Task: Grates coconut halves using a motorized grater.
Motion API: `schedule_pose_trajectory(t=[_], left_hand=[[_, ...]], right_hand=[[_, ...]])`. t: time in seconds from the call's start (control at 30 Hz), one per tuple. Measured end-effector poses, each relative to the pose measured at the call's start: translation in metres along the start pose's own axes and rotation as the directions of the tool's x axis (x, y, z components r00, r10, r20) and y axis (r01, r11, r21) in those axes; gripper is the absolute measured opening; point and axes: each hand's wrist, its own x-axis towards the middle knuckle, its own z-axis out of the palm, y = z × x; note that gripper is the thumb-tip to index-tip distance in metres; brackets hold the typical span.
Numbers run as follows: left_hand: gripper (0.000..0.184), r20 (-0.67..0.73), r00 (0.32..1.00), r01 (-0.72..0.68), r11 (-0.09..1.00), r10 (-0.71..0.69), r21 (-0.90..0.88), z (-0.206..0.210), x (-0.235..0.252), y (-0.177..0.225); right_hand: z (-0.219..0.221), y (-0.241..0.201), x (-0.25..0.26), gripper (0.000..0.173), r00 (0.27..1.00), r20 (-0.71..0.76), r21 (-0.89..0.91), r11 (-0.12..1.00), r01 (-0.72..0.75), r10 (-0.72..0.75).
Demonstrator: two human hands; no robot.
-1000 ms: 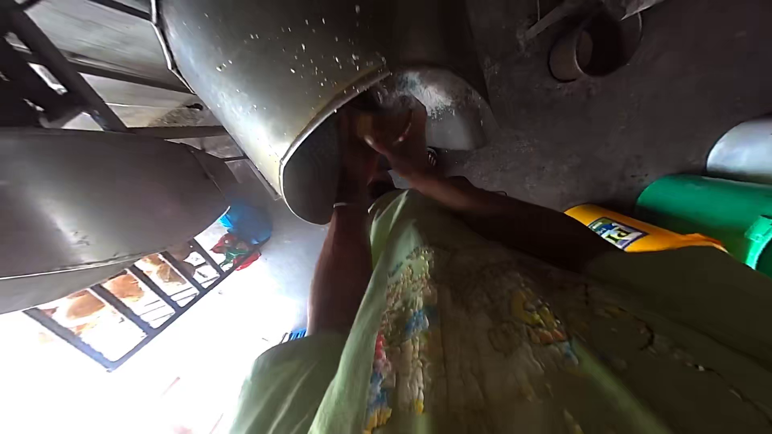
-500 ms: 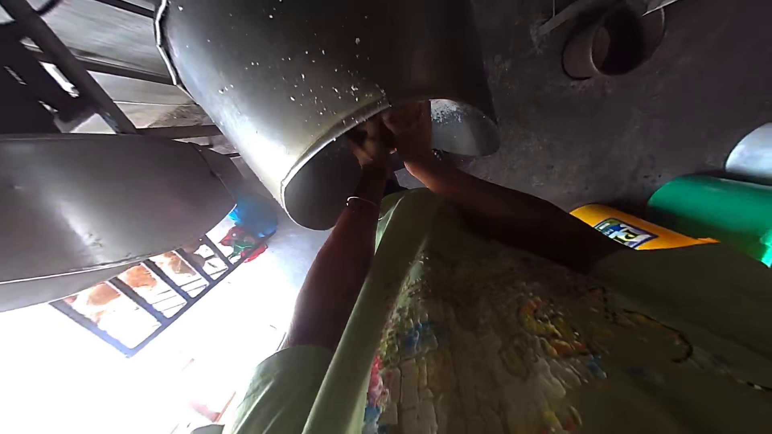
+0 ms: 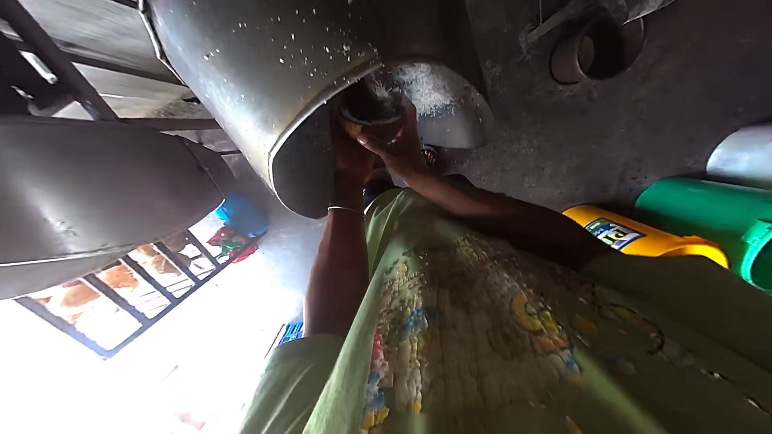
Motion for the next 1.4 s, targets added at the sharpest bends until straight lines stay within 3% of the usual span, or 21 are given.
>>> schedule_pose_trajectory(t=[0.07, 0.1, 0.17, 0.23, 0.3, 0.4, 0.43, 0.53, 0.63, 0.7, 0.77, 0.8, 0.83, 0.9, 0.97, 1.03, 1.1, 1.13, 1.2, 1.27, 1.4], left_hand=[[0.072, -0.014, 0.999, 0.048, 0.991, -0.047, 0.128, 0.012, -0.010, 0.014], [0.066, -0.044, 0.997, 0.068, 0.968, -0.059, 0.242, 0.021, -0.008, 0.021], [0.050, -0.276, 0.959, 0.181, 0.877, -0.058, 0.446, 0.046, -0.004, 0.027], [0.066, -0.470, 0.883, 0.306, 0.745, 0.011, 0.593, 0.066, 0.004, 0.024], [0.080, -0.529, 0.838, 0.305, 0.693, 0.130, 0.653, 0.064, 0.010, 0.010], [0.066, -0.460, 0.863, 0.133, 0.784, 0.209, 0.607, 0.047, 0.015, -0.006], [0.061, -0.418, 0.881, 0.069, 0.814, 0.222, 0.576, 0.039, 0.014, -0.012], [0.050, -0.282, 0.940, -0.029, 0.869, 0.192, 0.495, 0.014, 0.021, -0.018], [0.034, -0.266, 0.955, 0.012, 0.873, 0.135, 0.487, 0.020, 0.013, -0.009], [0.029, -0.134, 0.982, -0.039, 0.829, 0.136, 0.558, 0.026, 0.012, 0.006], [0.047, 0.117, 0.981, -0.195, 0.792, 0.156, 0.579, 0.004, 0.007, 0.003], [0.048, 0.158, 0.976, -0.211, 0.842, 0.151, 0.497, -0.011, 0.005, -0.006], [0.045, 0.121, 0.985, -0.152, 0.939, 0.119, 0.310, -0.016, 0.007, -0.009], [0.064, 0.038, 0.999, 0.007, 1.000, -0.008, 0.024, -0.011, 0.012, -0.004], [0.079, 0.021, 0.996, 0.085, 0.996, -0.085, -0.033, -0.006, -0.010, 0.001], [0.076, 0.011, 0.994, 0.108, 0.987, -0.110, 0.119, 0.008, -0.023, 0.019], [0.060, -0.195, 0.973, 0.191, 0.913, -0.126, 0.360, 0.040, -0.013, 0.034], [0.061, -0.338, 0.935, 0.260, 0.849, -0.103, 0.460, 0.054, -0.011, 0.032], [0.082, -0.509, 0.861, 0.340, 0.720, 0.022, 0.605, 0.064, 0.004, 0.018], [0.088, -0.510, 0.844, 0.269, 0.692, 0.166, 0.669, 0.052, 0.013, 0.000], [0.076, -0.366, 0.900, 0.038, 0.794, 0.236, 0.606, 0.026, 0.017, -0.021]], right_hand=[[0.009, -0.010, 0.005, 0.104, 0.998, 0.010, 0.158, 0.985, -0.063, 0.062], [0.013, -0.021, 0.011, 0.096, 0.991, 0.006, 0.238, 0.963, -0.129, 0.131], [0.013, -0.040, 0.023, 0.069, 0.946, -0.006, 0.329, 0.894, -0.305, 0.325], [0.014, -0.036, 0.036, 0.048, 0.894, -0.034, 0.393, 0.828, -0.400, 0.447], [0.010, -0.019, 0.037, 0.055, 0.922, -0.011, 0.387, 0.852, -0.352, 0.386], [0.011, -0.004, 0.038, 0.051, 0.977, -0.082, 0.320, 0.934, -0.159, 0.195], [0.008, -0.002, 0.033, 0.059, 0.981, -0.077, 0.264, 0.952, -0.154, 0.180], [0.015, 0.003, 0.033, 0.075, 0.989, -0.113, 0.157, 0.984, -0.081, 0.099], [0.025, 0.010, 0.026, 0.079, 0.982, -0.183, 0.050, 0.998, -0.048, 0.057], [0.029, 0.007, 0.029, 0.087, 0.976, -0.211, -0.062, 0.996, -0.068, 0.054], [0.024, 0.002, 0.018, 0.094, 0.981, -0.188, -0.140, 0.987, -0.079, 0.052], [0.018, 0.000, 0.005, 0.097, 0.988, -0.140, -0.142, 0.987, -0.078, 0.059], [0.011, -0.003, -0.001, 0.100, 0.995, -0.087, -0.108, 0.993, -0.055, 0.046], [0.002, 0.004, 0.005, 0.111, 1.000, -0.008, -0.045, 0.999, 0.012, -0.013], [0.001, 0.001, 0.000, 0.116, 0.999, 0.030, 0.015, 0.999, -0.043, 0.042], [0.009, -0.017, 0.005, 0.105, 0.988, 0.025, 0.160, 0.975, -0.153, 0.151], [0.011, -0.035, 0.023, 0.082, 0.948, 0.013, 0.276, 0.910, -0.308, 0.317], [0.010, -0.037, 0.027, 0.070, 0.904, 0.000, 0.321, 0.856, -0.405, 0.428], [0.012, -0.028, 0.040, 0.059, 0.813, -0.034, 0.388, 0.758, -0.525, 0.581], [0.012, -0.009, 0.042, 0.062, 0.836, -0.039, 0.332, 0.797, -0.505, 0.547], [0.010, 0.004, 0.034, 0.074, 0.935, -0.111, 0.174, 0.932, -0.317, 0.338]])
